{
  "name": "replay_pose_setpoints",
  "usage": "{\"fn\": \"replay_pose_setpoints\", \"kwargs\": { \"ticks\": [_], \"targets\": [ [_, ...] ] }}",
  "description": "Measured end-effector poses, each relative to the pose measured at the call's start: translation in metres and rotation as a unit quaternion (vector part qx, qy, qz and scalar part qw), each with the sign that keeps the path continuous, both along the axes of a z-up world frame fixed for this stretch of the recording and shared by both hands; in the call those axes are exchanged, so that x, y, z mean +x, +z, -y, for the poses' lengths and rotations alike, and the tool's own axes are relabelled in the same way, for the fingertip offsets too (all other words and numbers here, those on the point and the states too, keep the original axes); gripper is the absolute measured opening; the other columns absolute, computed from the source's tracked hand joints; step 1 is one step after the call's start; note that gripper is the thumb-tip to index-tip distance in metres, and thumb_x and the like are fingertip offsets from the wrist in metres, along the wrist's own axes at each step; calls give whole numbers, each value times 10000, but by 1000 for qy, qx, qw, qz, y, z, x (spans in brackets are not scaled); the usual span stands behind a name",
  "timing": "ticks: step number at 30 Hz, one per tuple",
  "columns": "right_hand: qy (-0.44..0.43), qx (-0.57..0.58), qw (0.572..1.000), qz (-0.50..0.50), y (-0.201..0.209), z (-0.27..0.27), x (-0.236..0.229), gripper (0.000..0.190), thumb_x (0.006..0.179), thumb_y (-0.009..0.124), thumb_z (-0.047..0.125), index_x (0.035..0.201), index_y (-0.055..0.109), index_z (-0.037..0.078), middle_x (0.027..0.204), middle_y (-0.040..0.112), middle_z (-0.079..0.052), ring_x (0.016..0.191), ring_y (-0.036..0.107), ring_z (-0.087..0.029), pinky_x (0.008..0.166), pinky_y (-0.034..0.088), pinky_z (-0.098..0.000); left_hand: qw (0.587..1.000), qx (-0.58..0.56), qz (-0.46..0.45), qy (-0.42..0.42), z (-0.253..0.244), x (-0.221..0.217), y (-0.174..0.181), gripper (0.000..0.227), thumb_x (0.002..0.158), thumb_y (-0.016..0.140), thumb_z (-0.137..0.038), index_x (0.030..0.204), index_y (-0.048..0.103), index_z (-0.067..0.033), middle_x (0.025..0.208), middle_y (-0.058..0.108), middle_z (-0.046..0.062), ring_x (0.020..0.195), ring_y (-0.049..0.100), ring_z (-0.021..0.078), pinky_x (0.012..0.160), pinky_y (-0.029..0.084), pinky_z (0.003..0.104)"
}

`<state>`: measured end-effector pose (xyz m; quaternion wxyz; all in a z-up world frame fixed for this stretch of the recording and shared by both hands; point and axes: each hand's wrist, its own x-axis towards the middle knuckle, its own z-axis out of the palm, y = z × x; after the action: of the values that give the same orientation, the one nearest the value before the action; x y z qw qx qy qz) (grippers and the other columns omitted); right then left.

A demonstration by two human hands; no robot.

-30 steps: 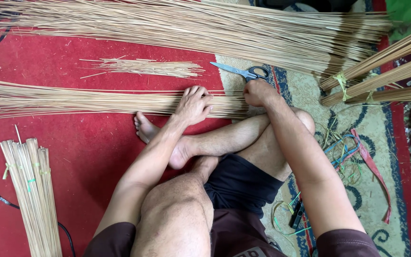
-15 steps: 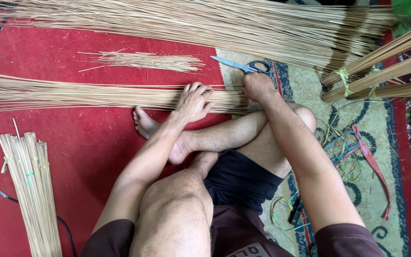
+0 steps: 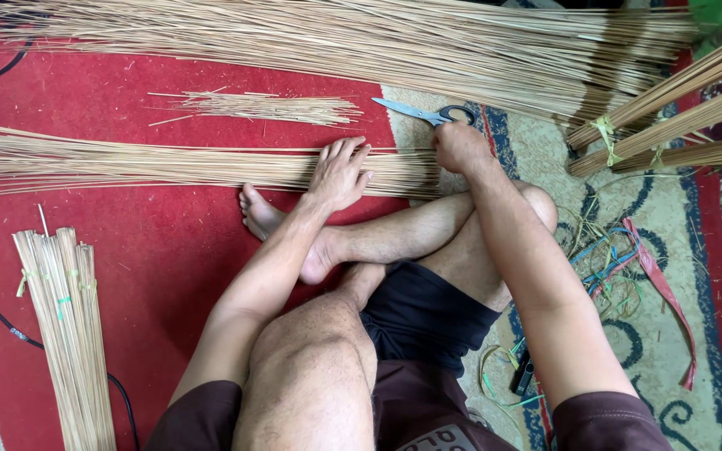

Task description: The person is sitting on the floor, organizing and cutting thin wooden sticks into uniform lengths using scissors.

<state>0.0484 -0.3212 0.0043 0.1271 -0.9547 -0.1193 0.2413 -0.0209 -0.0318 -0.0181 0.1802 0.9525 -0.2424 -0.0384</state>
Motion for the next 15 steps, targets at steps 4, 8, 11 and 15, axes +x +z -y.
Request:
{"fn": "replay_pose_setpoints", "kwargs": {
  "ticks": [4, 8, 11, 15],
  "targets": [
    [31, -28, 999, -5, 6, -4, -4, 189, 859, 672, 55, 960, 830, 80, 870, 751, -209, 875, 742, -439, 780, 614, -537, 999, 42, -24, 7, 1, -4, -10, 535, 958, 651, -389, 1404, 618, -95, 1442, 514, 92, 1362, 466, 301, 1122, 367, 499],
    [35, -45, 998, -18, 8, -6, -4, 165, 846, 682, 79, 911, 832, 103, 884, 762, -200, 911, 744, -433, 789, 621, -523, 999, 48, -12, 7, -1, -4, -20, 504, 945, 647, -391, 1378, 633, -133, 1407, 535, 60, 1348, 484, 279, 1112, 375, 505],
    [39, -41, 998, -24, 2, -3, 0, 167, 842, 672, 89, 902, 826, 111, 910, 765, -208, 944, 740, -436, 814, 622, -521, 999, 47, -8, 5, -2, -3, -29, 487, 943, 641, -392, 1366, 642, -149, 1383, 555, 40, 1333, 499, 263, 1108, 380, 500],
    [39, -34, 998, -47, 11, -5, -3, 215, 853, 641, 69, 930, 831, 134, 945, 773, -217, 995, 728, -449, 847, 615, -515, 999, 33, -1, -1, -2, -8, -20, 476, 919, 667, -341, 1346, 661, -129, 1346, 578, 47, 1305, 520, 263, 1081, 400, 481]
  ]
}}
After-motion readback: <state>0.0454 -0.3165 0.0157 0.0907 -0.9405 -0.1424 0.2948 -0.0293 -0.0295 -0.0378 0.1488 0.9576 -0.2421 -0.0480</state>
